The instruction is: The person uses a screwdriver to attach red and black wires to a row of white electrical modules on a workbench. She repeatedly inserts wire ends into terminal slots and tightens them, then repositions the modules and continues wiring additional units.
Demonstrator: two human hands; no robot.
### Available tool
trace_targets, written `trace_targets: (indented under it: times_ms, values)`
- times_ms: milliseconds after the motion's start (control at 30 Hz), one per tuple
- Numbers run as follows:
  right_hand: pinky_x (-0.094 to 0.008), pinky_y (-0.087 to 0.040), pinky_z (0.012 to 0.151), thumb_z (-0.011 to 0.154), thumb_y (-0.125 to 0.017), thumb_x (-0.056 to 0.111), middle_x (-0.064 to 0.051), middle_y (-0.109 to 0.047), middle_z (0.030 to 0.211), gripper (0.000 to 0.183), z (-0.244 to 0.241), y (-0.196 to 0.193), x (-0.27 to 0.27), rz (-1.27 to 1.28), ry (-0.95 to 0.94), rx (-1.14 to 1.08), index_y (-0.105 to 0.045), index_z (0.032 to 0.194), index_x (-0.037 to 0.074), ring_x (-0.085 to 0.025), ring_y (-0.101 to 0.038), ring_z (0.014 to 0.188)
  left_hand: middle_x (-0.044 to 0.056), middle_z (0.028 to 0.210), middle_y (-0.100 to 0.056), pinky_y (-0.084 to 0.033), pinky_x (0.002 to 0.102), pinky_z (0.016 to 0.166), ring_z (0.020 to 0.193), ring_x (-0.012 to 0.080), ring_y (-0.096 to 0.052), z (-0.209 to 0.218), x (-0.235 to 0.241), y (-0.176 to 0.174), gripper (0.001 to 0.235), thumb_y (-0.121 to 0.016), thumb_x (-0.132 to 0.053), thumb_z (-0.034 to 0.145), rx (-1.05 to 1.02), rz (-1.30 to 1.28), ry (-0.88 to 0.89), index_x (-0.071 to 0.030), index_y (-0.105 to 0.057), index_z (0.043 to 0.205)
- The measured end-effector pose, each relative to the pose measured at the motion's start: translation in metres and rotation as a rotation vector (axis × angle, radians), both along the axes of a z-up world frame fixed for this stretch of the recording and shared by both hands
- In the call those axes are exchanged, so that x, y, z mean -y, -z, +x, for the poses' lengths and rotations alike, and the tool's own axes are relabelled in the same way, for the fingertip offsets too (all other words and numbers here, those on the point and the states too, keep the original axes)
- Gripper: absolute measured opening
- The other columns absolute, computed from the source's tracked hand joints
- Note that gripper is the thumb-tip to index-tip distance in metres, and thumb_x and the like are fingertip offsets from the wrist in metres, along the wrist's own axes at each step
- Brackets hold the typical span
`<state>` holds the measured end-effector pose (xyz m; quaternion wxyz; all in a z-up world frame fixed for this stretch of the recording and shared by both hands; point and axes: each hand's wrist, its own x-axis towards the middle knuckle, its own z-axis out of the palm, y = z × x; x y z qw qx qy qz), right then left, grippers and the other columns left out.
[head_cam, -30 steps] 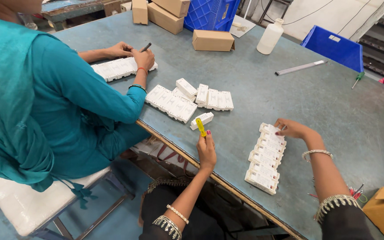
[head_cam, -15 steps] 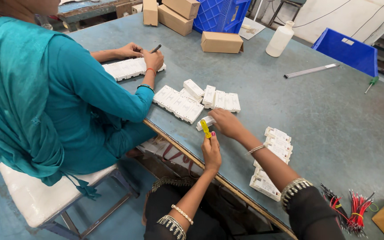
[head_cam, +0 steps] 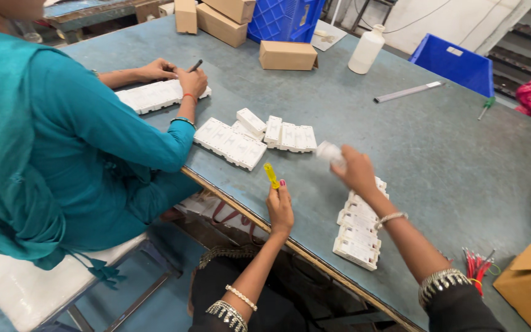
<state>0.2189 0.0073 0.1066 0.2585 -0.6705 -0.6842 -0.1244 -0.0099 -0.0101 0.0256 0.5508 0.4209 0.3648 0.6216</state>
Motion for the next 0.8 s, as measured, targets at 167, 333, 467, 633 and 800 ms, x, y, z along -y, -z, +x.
trace_targets:
  times_ms: [167,333,467,633,800]
  values:
    - [-0.042,-0.04,0.06,0.076,-0.087,0.056,-0.013,-0.054,0.071,0.065,0.122,0.008,-0.02,-0.173,0.246,-0.234,-0.048,0.078,0.004,-0.027,-0.045,0.066,-0.003,0.059,-0.039,-0.03,0.032,0.047,0.05,0.0085,-0.036,-0.001,0.003,-0.002,0.039,-0.048,-0.034,0.107,-0.05,0.012,-0.004,-0.005,-0.048,0.082]
    - [-0.038,-0.032,0.056,0.068,-0.093,0.037,-0.006,-0.041,0.069,0.063,0.181,0.038,-0.011,-0.287,0.197,-0.27,-0.039,0.073,0.007,-0.019,-0.034,0.066,-0.003,0.059,-0.04,-0.03,0.031,0.047,0.051,0.0079,-0.036,-0.002,0.002,-0.004,0.038,-0.048,-0.033,0.106,-0.046,0.016,0.017,-0.005,-0.048,0.081]
    - [-0.034,-0.031,0.058,0.077,-0.087,0.026,0.0,-0.041,0.069,0.051,0.191,0.047,-0.009,-0.459,0.087,-0.418,-0.038,0.073,0.011,-0.015,-0.033,0.067,-0.003,0.059,-0.04,-0.029,0.031,0.046,0.05,0.0077,-0.035,-0.002,0.001,-0.004,0.037,-0.048,-0.033,0.106,-0.042,0.034,0.025,-0.006,-0.048,0.081]
    - [-0.033,-0.034,0.059,0.088,-0.079,0.03,0.003,-0.051,0.069,0.046,0.194,0.039,-0.01,-0.648,0.0,-0.614,-0.041,0.071,0.01,-0.016,-0.038,0.067,-0.004,0.059,-0.04,-0.029,0.031,0.046,0.05,0.0071,-0.035,-0.001,0.0,-0.003,0.035,-0.049,-0.032,0.106,-0.015,0.009,0.047,-0.006,-0.048,0.082]
    - [-0.034,-0.047,0.084,0.093,-0.073,0.035,-0.004,-0.072,0.098,0.025,0.157,0.017,-0.033,-0.656,0.172,-0.337,-0.071,0.089,0.011,-0.02,-0.064,0.097,-0.004,0.061,-0.038,-0.028,0.03,0.046,0.051,0.0061,-0.034,-0.001,0.0,-0.003,0.035,-0.049,-0.031,0.107,0.02,0.002,0.07,-0.007,-0.049,0.082]
